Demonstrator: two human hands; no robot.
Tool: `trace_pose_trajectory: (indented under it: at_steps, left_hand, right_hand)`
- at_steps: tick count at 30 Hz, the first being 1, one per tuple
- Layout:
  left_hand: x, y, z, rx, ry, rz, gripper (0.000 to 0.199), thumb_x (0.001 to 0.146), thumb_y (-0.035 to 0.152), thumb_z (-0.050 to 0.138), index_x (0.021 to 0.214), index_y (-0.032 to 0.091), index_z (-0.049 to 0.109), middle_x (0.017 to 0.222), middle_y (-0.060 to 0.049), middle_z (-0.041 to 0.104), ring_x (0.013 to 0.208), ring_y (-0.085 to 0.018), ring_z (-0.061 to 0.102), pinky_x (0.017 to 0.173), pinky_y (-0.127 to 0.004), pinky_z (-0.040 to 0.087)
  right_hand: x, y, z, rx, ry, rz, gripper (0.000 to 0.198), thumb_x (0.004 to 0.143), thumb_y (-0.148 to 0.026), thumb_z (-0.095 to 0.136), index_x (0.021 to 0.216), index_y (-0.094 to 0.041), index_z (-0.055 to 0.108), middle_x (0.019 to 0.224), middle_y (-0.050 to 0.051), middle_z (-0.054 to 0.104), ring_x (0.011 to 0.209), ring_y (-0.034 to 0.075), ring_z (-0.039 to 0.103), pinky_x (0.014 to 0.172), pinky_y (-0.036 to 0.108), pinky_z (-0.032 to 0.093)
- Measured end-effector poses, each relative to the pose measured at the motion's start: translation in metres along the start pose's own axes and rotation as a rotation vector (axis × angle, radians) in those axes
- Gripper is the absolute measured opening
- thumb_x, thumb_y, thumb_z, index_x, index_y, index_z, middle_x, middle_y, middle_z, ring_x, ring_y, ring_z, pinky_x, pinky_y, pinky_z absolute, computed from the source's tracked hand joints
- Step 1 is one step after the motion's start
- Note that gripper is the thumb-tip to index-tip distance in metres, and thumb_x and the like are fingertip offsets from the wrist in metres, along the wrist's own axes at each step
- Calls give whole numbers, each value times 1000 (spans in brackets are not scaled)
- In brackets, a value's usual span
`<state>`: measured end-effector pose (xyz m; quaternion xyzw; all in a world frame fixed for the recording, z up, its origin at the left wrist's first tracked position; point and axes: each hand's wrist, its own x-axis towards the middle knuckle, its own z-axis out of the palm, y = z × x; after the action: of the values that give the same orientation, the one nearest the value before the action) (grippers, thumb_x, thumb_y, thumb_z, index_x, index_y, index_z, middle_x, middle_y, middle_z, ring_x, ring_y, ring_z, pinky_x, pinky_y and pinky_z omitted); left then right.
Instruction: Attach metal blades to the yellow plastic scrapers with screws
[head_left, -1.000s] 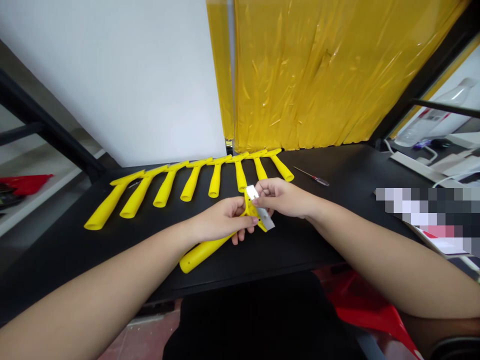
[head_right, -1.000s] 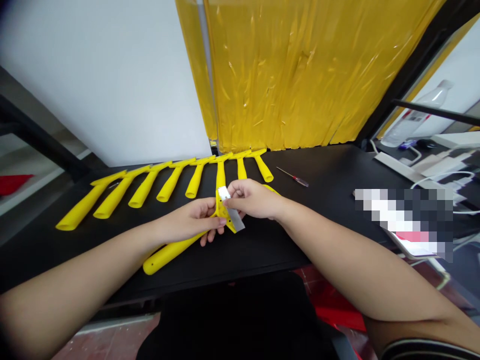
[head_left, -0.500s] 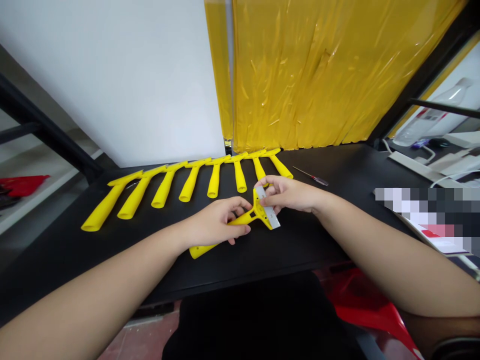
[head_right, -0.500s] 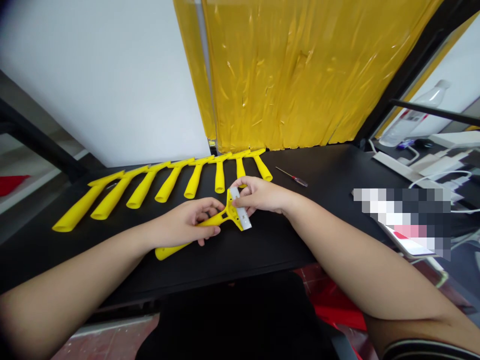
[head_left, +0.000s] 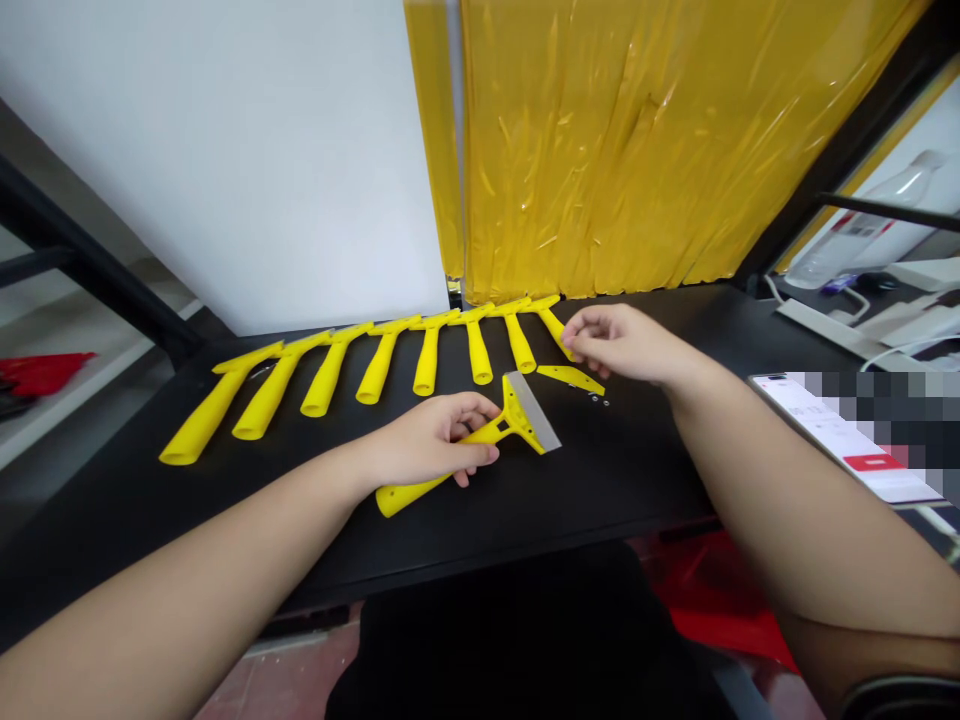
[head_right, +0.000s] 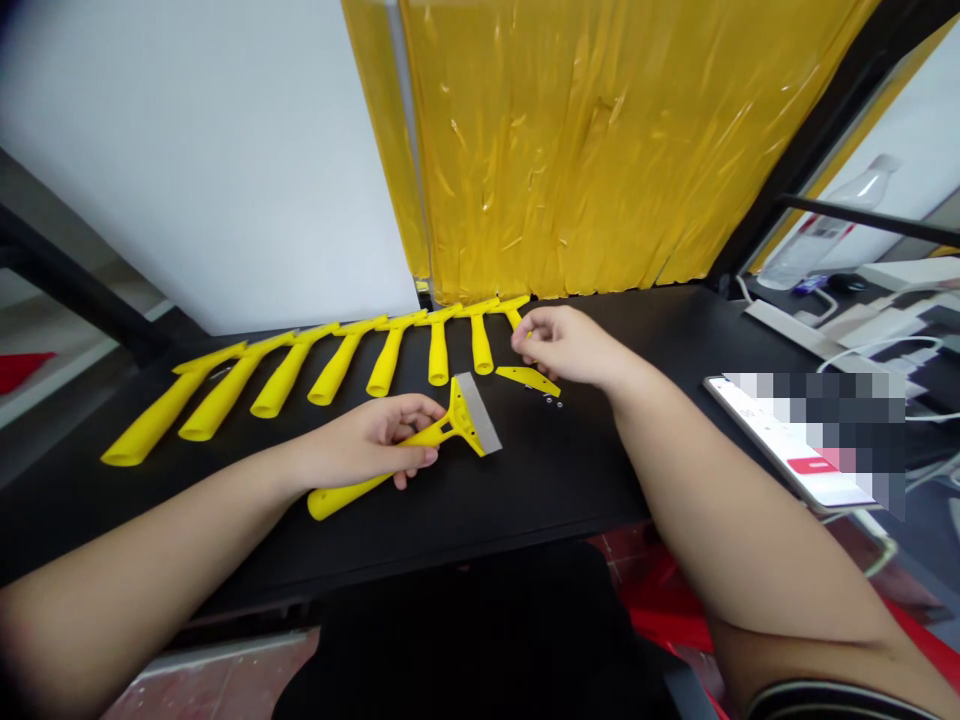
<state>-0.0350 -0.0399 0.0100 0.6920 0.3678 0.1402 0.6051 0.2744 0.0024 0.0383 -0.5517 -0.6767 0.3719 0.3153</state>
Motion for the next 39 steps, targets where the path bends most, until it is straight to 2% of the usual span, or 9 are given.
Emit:
trace_pose_trajectory:
  at_steps: [3,6,9,14,18,26,31,34,39]
  left_hand:
    - [0,0,-1,2,2,-2,45,89,30,78,126,15,59,94,0,65,69,-12,67,59,-28,63]
    - [1,0,-1,-16,0,-5,44,88,30,78,125,15,59,93,0,65,69,-12,66,57,-27,62]
    - [1,0,-1,-29,-1,-4,42,88,30,78,123,15,60,91,1,64,69,-12,65,56,-26,61]
    - [1,1,-1,-21,-9,-7,42,89,31,78,124,16,60,91,1,63,70,-12,65,57,-26,61]
    - [1,1,0,-28,-8,-10,41,88,31,78,123,16,60,91,1,63,69,-12,65,56,-26,60]
    - [1,1,0,-26,-19,-5,42,89,30,77,124,15,60,90,1,63,69,-12,64,57,-26,60]
    - [1,0,-1,-27,-21,-1,41,89,31,77,123,15,60,91,1,63,69,-12,65,57,-27,60]
    - [1,0,-2,-26,-22,-5,42,90,32,77,124,16,60,92,1,63,70,-12,65,58,-27,60]
    - [0,2,-2,-26,-25,-16,42,89,33,78,124,16,60,92,1,63,71,-13,66,59,-27,60]
  right_hand:
    - [4,11,-26,-242,108,14,8,82,-19,71,89,-18,73,72,1,72,51,10,55,46,23,42]
    - [6,18,-35,-379,2,46,11,80,-23,73,89,-20,77,82,2,79,65,15,67,60,27,49]
    - [6,15,-25,-495,-61,62,8,79,-26,77,85,-22,77,86,1,80,80,18,73,74,29,52]
    - [5,6,-3,-739,-11,96,25,77,-37,85,76,-23,63,76,0,74,69,18,66,62,31,42]
    - [4,4,2,-762,2,94,38,73,-34,87,75,-24,51,80,1,74,72,19,66,61,30,39]
    - [3,2,3,-678,-24,148,45,73,-21,85,74,-24,40,79,-2,76,73,18,68,62,30,40]
    - [4,11,-5,-591,-31,60,43,72,-18,81,74,-24,39,75,-4,72,64,13,60,61,29,40]
    - [2,11,-12,-366,-52,-47,39,72,-22,81,74,-24,42,70,-4,63,61,12,56,59,27,41]
    - [-8,1,-16,174,-133,-116,42,72,-37,91,83,-23,53,78,0,66,77,20,74,69,31,58]
